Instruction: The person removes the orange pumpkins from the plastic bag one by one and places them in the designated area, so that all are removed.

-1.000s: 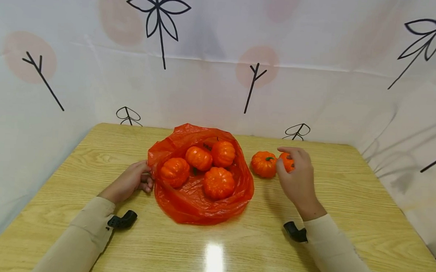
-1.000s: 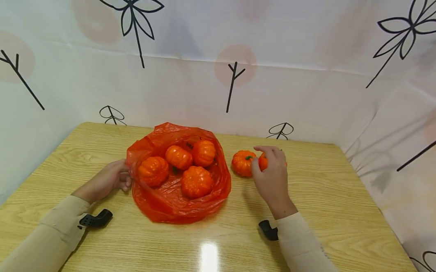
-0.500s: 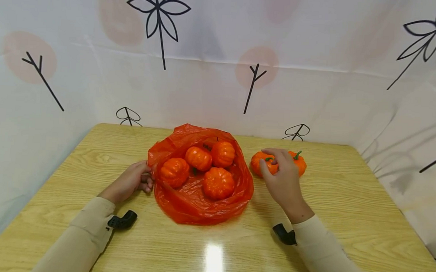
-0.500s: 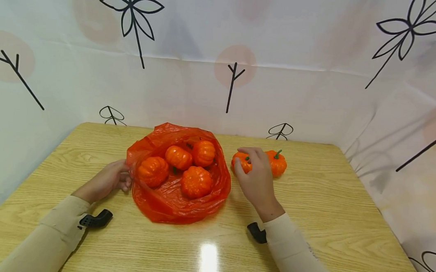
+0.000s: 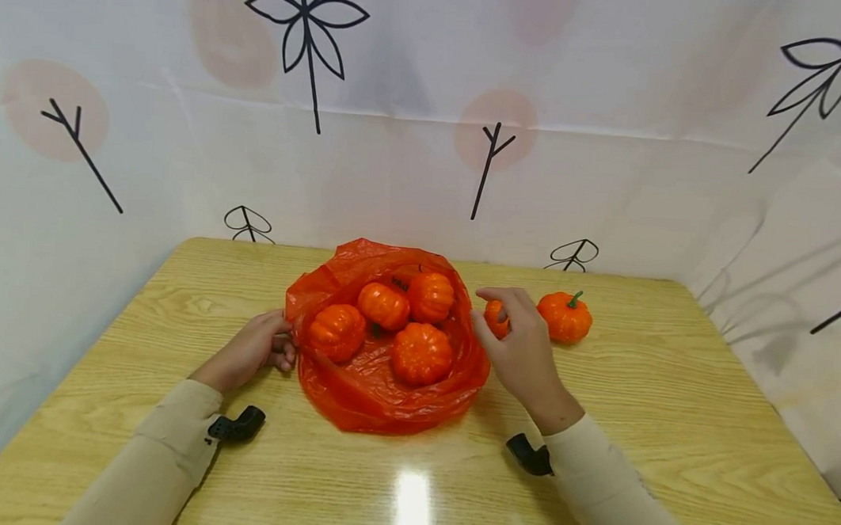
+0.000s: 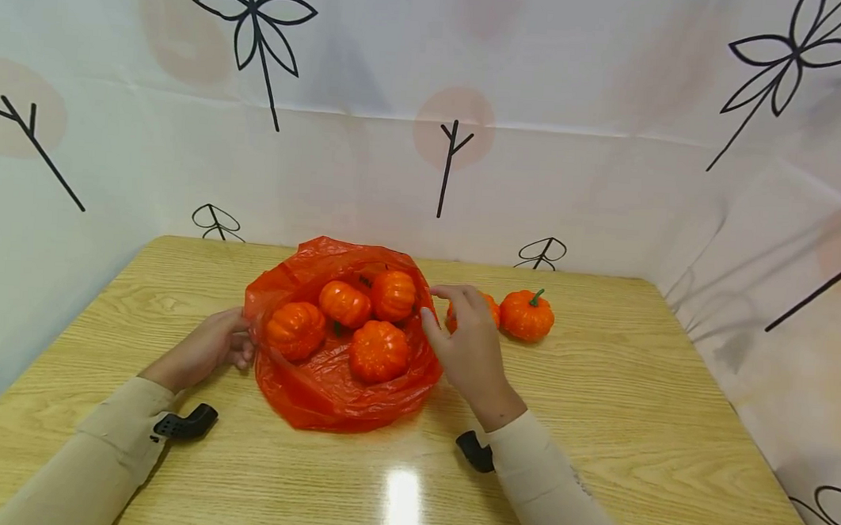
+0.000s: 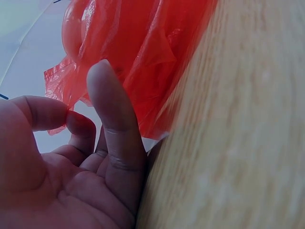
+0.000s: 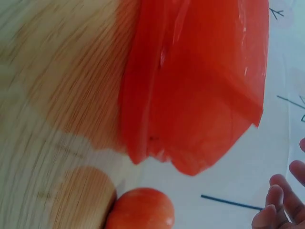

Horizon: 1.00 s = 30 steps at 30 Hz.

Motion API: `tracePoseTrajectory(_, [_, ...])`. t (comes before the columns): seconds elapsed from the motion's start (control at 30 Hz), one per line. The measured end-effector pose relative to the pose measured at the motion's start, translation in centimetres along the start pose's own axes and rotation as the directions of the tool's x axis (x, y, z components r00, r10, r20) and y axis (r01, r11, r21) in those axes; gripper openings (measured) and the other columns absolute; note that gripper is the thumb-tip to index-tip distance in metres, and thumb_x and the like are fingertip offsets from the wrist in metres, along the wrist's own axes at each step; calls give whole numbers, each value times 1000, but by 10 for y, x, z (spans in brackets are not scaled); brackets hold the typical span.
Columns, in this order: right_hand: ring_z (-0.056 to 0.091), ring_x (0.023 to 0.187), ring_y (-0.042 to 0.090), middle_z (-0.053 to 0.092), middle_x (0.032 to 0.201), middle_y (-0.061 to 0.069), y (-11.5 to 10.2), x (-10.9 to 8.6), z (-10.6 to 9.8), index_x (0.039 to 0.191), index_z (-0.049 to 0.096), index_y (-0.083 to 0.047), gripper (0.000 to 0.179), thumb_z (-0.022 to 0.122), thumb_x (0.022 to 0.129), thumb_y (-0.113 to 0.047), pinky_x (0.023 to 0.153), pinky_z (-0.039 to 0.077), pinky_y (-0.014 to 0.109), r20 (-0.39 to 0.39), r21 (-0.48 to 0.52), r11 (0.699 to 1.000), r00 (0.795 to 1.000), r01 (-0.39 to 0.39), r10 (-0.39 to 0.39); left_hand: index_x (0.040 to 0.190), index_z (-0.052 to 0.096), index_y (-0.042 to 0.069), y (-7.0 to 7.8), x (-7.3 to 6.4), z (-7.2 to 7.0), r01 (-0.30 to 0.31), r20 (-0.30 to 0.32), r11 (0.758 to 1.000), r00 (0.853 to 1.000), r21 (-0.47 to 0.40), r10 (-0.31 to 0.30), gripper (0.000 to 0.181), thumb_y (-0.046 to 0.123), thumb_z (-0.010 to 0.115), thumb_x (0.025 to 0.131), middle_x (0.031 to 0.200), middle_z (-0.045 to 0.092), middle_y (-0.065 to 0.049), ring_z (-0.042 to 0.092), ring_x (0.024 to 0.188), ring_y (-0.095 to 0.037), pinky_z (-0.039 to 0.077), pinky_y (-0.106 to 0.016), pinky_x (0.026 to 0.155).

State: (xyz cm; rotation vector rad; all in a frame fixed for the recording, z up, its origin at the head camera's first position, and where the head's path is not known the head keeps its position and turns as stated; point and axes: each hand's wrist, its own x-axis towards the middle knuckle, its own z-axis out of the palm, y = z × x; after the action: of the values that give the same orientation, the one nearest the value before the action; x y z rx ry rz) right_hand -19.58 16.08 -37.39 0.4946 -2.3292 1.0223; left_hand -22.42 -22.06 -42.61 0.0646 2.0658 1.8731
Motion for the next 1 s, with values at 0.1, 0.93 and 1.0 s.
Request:
tracePoseTrajectory(0.1, [47,77,17,58,98,8,-5,1,4,118,67,-4,29,72,91,-12,58,39,21,18,8,1000,1000,1,-1,107,49,9,0,0,0,1,-2,1000,1000,-6,-1,15,16,36,103,72,55,-3,55,62,-11,56,-25,57])
tracePoseTrajectory(0.93, [49,71,16,57,119,9,-20,-7,25,129,63,-10,41,74,90,-18,56,43,21,317,-4,999,948,-35,34,110,50,8,-1,1,-1,-9,12,1000,1000,-11,9,18,16,35,104,75,55,-3,56,62,-11,56,-26,58])
tracePoseTrajectory(1.0, [49,68,15,57,120,7,-20,-7,26,130,63,-11,42,74,90,-19,55,43,21,339,-17,999,939,-48,51,110,50,9,-1,1,-1,-7,11,1000,1000,-11,7,18,16,35,103,75,55,-3,56,62,-11,56,-26,58])
